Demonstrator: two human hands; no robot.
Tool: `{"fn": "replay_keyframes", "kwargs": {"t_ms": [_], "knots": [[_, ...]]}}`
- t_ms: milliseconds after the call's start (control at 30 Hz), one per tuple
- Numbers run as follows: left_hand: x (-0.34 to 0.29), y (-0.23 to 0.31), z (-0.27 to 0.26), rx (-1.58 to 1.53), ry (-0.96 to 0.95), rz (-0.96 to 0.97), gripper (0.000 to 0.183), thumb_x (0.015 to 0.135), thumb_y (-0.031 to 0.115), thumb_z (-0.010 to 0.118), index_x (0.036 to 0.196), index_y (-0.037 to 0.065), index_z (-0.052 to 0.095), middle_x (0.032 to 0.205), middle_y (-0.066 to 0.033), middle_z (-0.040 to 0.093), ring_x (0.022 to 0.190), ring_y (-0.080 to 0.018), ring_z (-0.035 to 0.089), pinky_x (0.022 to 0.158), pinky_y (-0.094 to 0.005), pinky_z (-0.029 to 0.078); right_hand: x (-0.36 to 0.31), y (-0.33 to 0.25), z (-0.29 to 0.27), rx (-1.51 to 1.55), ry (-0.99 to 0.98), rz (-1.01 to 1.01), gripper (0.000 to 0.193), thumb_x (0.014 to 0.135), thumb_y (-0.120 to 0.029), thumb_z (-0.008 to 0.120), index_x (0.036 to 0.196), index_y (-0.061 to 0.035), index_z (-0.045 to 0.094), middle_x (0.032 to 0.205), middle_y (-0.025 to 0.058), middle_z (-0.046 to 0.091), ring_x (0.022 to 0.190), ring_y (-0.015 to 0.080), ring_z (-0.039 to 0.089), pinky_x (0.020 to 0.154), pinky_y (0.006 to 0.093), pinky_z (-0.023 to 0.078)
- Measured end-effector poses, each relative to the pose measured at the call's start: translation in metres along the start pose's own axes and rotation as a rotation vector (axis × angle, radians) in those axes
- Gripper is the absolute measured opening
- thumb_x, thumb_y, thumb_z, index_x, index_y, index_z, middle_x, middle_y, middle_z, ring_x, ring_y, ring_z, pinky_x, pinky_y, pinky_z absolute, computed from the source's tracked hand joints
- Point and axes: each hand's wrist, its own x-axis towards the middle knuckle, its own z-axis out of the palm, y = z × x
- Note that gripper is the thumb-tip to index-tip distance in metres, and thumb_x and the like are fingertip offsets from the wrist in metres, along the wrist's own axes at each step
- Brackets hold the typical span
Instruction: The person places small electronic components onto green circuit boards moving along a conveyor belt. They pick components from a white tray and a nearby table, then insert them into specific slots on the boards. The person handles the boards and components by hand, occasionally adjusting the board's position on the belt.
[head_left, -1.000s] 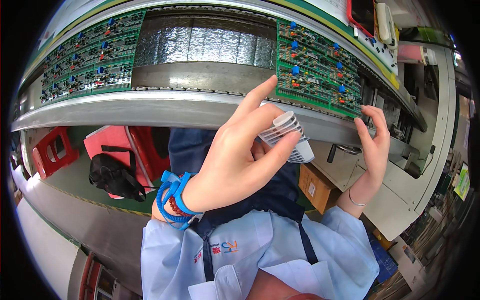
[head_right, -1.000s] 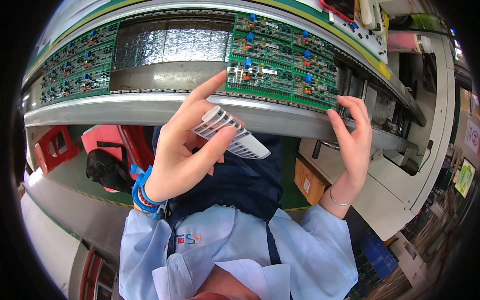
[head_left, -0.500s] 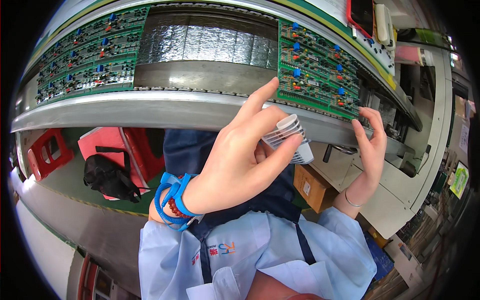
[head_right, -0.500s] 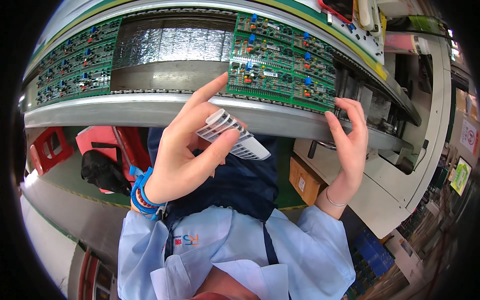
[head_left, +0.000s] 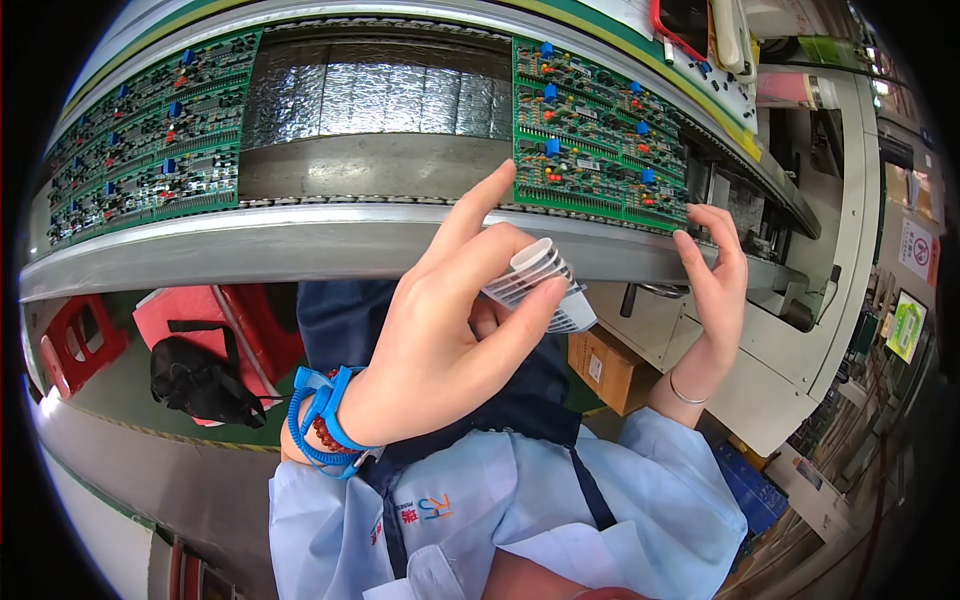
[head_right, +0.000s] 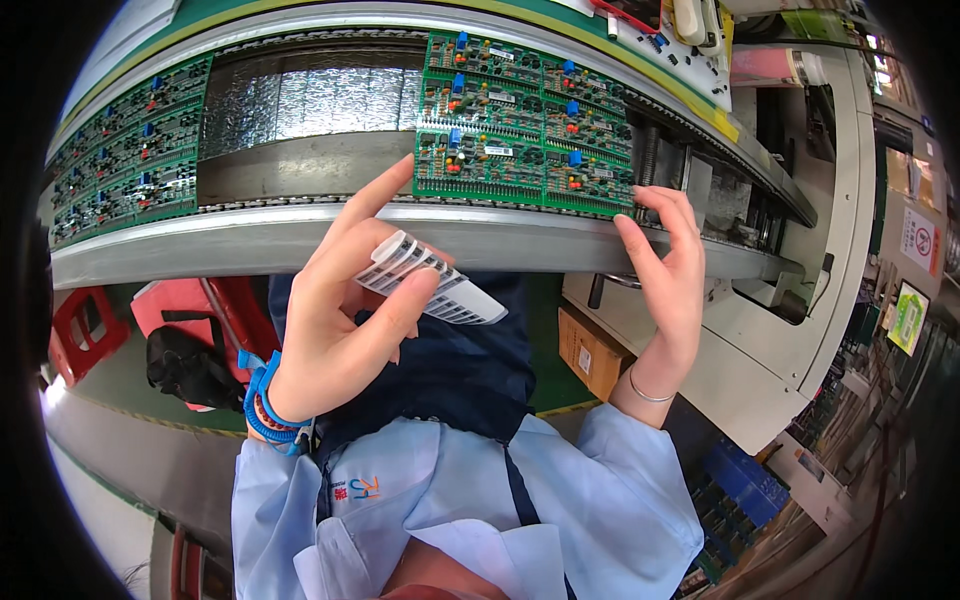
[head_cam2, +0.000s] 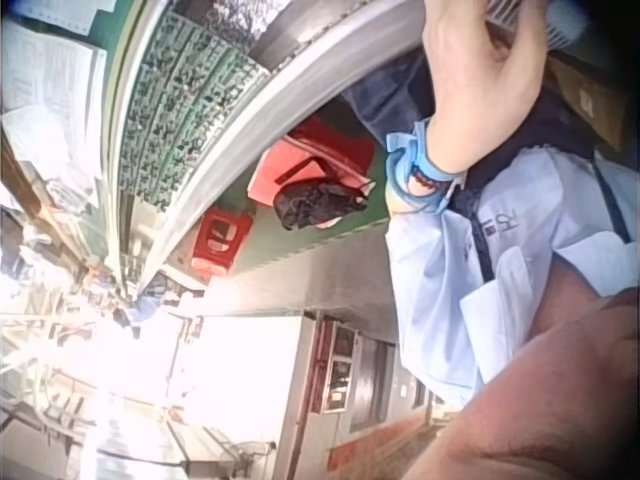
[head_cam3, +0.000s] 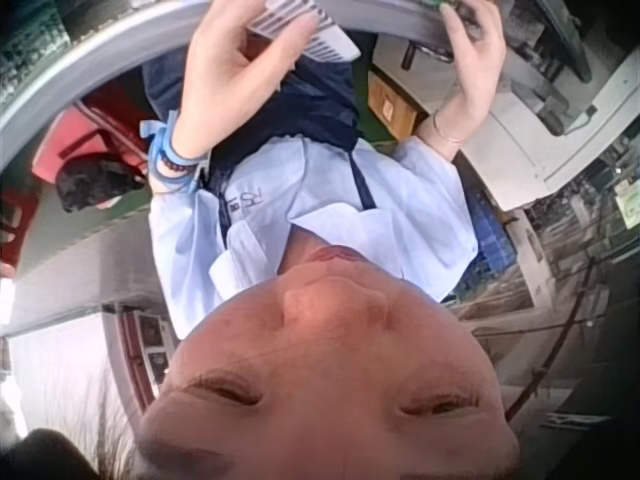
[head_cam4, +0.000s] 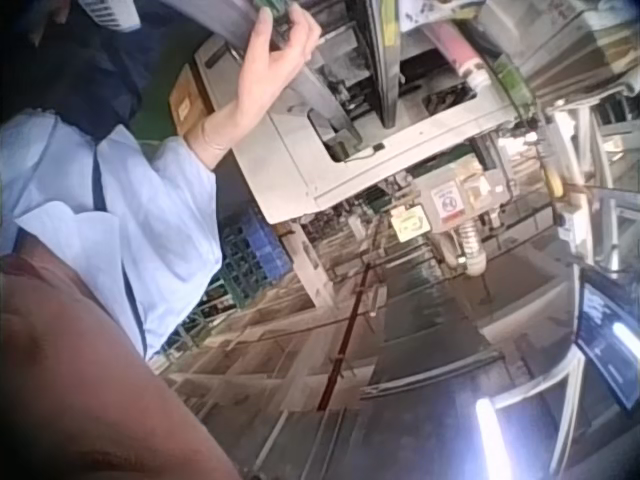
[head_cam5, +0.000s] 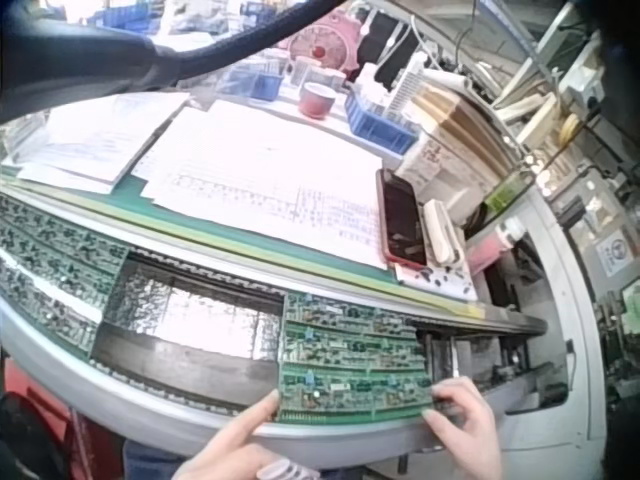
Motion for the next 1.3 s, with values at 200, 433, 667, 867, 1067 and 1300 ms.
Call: {"fn": "replay_keyframes", "kwargs": {"t_ms": [200, 433, 667, 867, 1067, 1300], "knots": [[-0.0004, 0.0027, -0.0012, -0.001, -0.021, -0.055, 0.011, 0.085, 0.003, 0.055, 0.092, -0.004, 0.060, 0.138, -0.0214, 0.032, 0.058, -0.0042, 0.056, 0.042, -0.0156, 0.041, -0.0004, 0.0016, 0.0007, -0.012, 0.000, -0.002, 0.025, 0.077, -0.007, 0.065, 0.100, 0.0029, 0.058, 0.102, 0.0093, 0.055, 0.098, 0.0198, 0.052, 0.089, 0.0285, 0.037], [0.0011, 0.0012, 0.0003, -0.018, -0.029, -0.045, 0.011, 0.084, 0.002, 0.056, 0.092, -0.005, 0.059, 0.138, -0.0216, 0.031, 0.059, -0.0045, 0.056, 0.044, -0.0163, 0.042, -0.0011, 0.0046, 0.0002, -0.006, 0.004, 0.012, 0.026, 0.078, -0.007, 0.065, 0.101, 0.0029, 0.058, 0.103, 0.0093, 0.055, 0.100, 0.0192, 0.052, 0.090, 0.0279, 0.037], [0.0026, -0.0017, 0.0018, 0.046, -0.058, 0.020, 0.011, 0.084, 0.002, 0.057, 0.093, -0.004, 0.060, 0.138, -0.0228, 0.031, 0.086, -0.0075, 0.058, 0.057, -0.0176, 0.045, -0.0026, 0.0048, -0.0011, -0.012, 0.011, 0.023, 0.026, 0.079, -0.006, 0.064, 0.102, 0.0028, 0.058, 0.103, 0.0091, 0.055, 0.100, 0.0189, 0.051, 0.090, 0.0274, 0.037], [0.0027, 0.0009, 0.0013, 0.051, -0.069, -0.039, 0.011, 0.083, 0.002, 0.059, 0.092, -0.002, 0.061, 0.137, -0.0254, 0.031, 0.095, -0.0090, 0.057, 0.059, -0.0182, 0.046, -0.0035, 0.0032, -0.0005, -0.001, 0.013, 0.037, 0.027, 0.079, -0.004, 0.063, 0.104, 0.0024, 0.057, 0.104, 0.0088, 0.054, 0.099, 0.0184, 0.051, 0.089, 0.0274, 0.037], [0.0032, -0.0002, 0.0008, 0.077, -0.075, -0.023, 0.010, 0.082, 0.003, 0.059, 0.091, -0.002, 0.060, 0.136, -0.0257, 0.032, 0.092, -0.0094, 0.059, 0.059, -0.0189, 0.047, -0.0047, 0.0047, -0.0010, 0.002, 0.007, 0.031, 0.028, 0.079, -0.003, 0.063, 0.106, 0.0021, 0.056, 0.104, 0.0090, 0.054, 0.098, 0.0180, 0.051, 0.089, 0.0275, 0.038], [0.0033, -0.0019, -0.0003, 0.088, -0.079, -0.025, 0.010, 0.082, 0.003, 0.060, 0.091, -0.001, 0.060, 0.136, -0.0250, 0.033, 0.088, -0.0092, 0.059, 0.058, -0.0190, 0.047, -0.0050, 0.0066, 0.0006, 0.004, 0.006, 0.012, 0.028, 0.079, -0.003, 0.063, 0.106, 0.0019, 0.057, 0.105, 0.0091, 0.054, 0.097, 0.0182, 0.052, 0.088, 0.0277, 0.038]]}}
